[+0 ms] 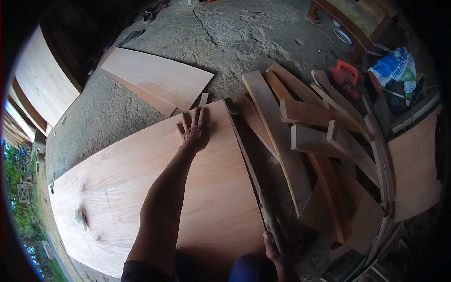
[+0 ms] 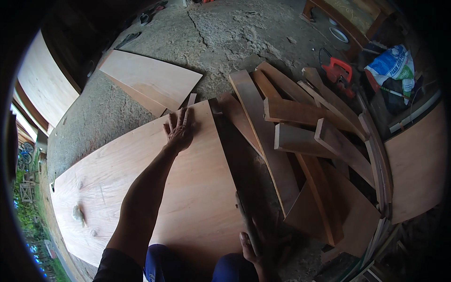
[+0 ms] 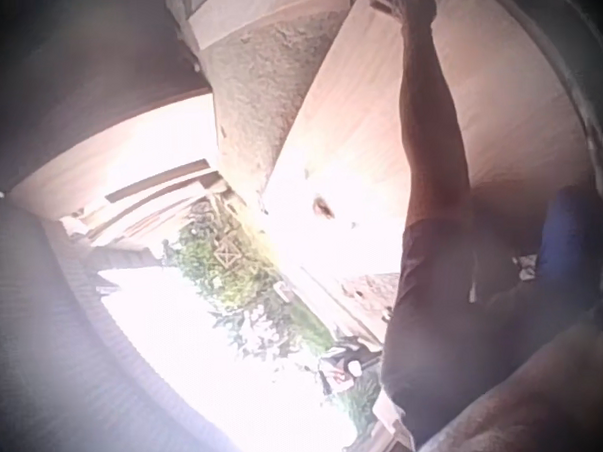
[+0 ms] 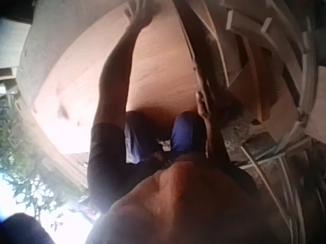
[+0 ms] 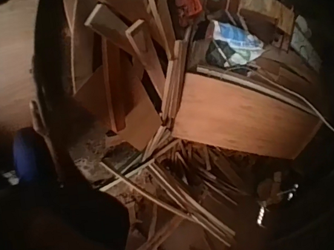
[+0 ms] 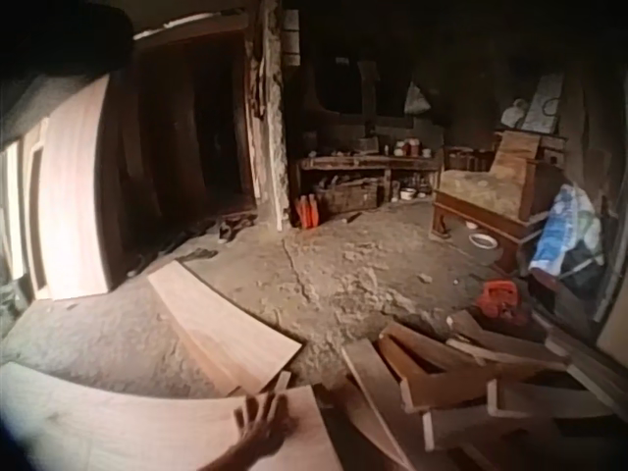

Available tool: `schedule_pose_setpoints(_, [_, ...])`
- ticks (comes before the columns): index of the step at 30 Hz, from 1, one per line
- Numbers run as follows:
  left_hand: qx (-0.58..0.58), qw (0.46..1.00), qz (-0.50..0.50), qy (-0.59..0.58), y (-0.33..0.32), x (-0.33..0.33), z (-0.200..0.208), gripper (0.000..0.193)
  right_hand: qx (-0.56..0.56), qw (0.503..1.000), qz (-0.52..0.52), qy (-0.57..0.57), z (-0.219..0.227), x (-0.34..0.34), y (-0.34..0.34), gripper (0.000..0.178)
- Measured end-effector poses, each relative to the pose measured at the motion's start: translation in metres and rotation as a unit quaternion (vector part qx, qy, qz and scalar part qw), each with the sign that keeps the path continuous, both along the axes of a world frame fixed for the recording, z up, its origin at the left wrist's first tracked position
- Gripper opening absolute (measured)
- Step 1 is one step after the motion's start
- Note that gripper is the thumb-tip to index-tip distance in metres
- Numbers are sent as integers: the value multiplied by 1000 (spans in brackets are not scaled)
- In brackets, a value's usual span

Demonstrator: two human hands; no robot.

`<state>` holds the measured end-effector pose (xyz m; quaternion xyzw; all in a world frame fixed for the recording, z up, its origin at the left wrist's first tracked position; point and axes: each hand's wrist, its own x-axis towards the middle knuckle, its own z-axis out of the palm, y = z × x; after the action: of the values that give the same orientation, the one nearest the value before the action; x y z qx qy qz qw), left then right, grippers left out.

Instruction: The person hammers nails into a large plywood sheet while sitting on the floor. They then pick up a wooden frame and place it on the plywood, followed by using a hand saw to cut a small piece of wood on the sheet's edge.

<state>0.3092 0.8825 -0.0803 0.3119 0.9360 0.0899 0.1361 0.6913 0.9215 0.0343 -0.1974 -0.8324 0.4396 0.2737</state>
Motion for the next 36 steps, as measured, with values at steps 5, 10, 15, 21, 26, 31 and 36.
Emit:
schedule_pose_setpoints(5, [-22,999,-16,-22,29,0,18,67,-104,993,-47,-9,8,-144,74,50])
schedule_pose_setpoints(10, [-30,999,4,-29,-6,-15,14,67,-4,999,-15,48,13,-43,15,47])
schedule_pose_setpoints(15, [-18,1000,-6,-15,-3,-5,5,66,-56,997,-37,34,6,-38,4,48])
schedule_pose_setpoints(21, [-13,999,-6,-29,12,-4,6,67,-64,996,-49,28,-2,-156,73,51])
schedule_pose_setpoints(26, [-17,999,6,-34,-2,-5,12,68,-61,997,21,50,18,-5,4,53])
schedule_pose_setpoints(31, [-19,999,-6,-37,7,-2,5,69,-30,998,-45,28,-9,-93,35,52])
schedule_pose_setpoints(36, [-25,999,-9,-48,6,-10,4,69,-107,993,-49,20,-9,-130,55,49])
